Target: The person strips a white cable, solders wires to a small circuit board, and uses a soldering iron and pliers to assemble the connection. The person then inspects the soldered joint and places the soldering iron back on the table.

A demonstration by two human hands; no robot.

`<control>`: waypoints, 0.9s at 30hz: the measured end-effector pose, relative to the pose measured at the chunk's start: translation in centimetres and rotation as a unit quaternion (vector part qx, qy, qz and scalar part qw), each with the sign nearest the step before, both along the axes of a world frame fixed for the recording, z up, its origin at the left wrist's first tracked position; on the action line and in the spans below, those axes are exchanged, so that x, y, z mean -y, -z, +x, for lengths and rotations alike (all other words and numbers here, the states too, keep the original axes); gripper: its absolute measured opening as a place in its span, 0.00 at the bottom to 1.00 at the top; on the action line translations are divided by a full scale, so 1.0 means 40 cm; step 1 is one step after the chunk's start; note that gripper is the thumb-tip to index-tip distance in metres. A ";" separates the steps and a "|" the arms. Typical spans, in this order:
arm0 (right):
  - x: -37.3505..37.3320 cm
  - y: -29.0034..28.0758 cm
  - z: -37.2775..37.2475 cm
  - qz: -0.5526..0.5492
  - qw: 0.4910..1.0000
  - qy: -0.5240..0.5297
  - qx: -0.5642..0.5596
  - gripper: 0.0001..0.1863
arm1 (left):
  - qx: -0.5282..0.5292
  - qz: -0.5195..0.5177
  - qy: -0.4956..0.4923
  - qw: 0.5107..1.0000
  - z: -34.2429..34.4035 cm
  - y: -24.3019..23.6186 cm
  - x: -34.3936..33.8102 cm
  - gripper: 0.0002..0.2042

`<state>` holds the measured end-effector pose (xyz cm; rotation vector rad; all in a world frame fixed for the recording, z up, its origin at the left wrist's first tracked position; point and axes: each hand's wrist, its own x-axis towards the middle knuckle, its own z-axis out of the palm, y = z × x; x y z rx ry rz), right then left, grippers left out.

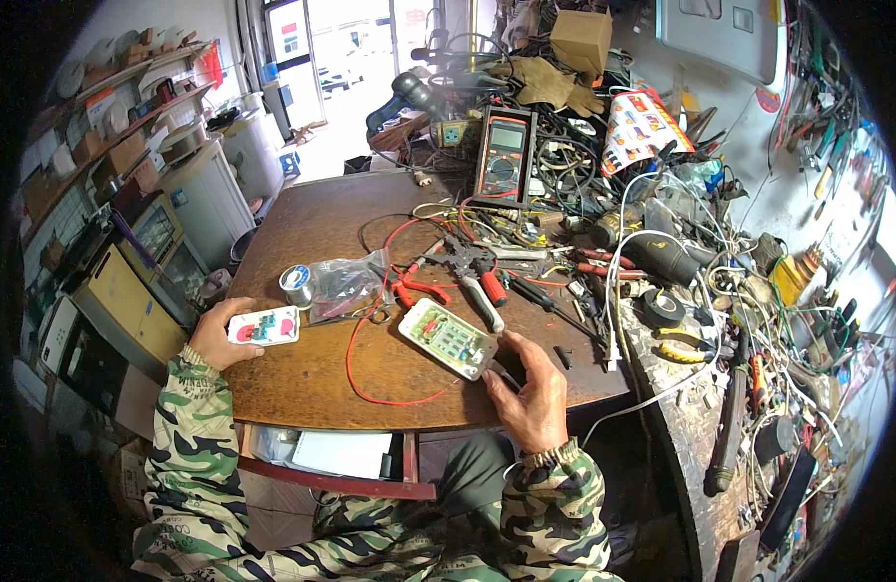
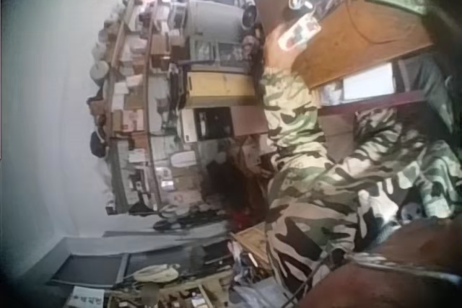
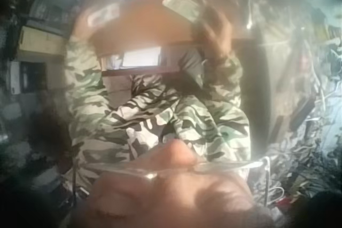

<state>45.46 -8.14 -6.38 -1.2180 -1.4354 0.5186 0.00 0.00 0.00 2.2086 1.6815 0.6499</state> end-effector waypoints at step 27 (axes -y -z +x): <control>0.012 -0.022 0.001 0.022 0.996 -0.002 0.081 0.26 | 0.083 0.220 0.168 0.957 0.516 0.085 -0.082 0.09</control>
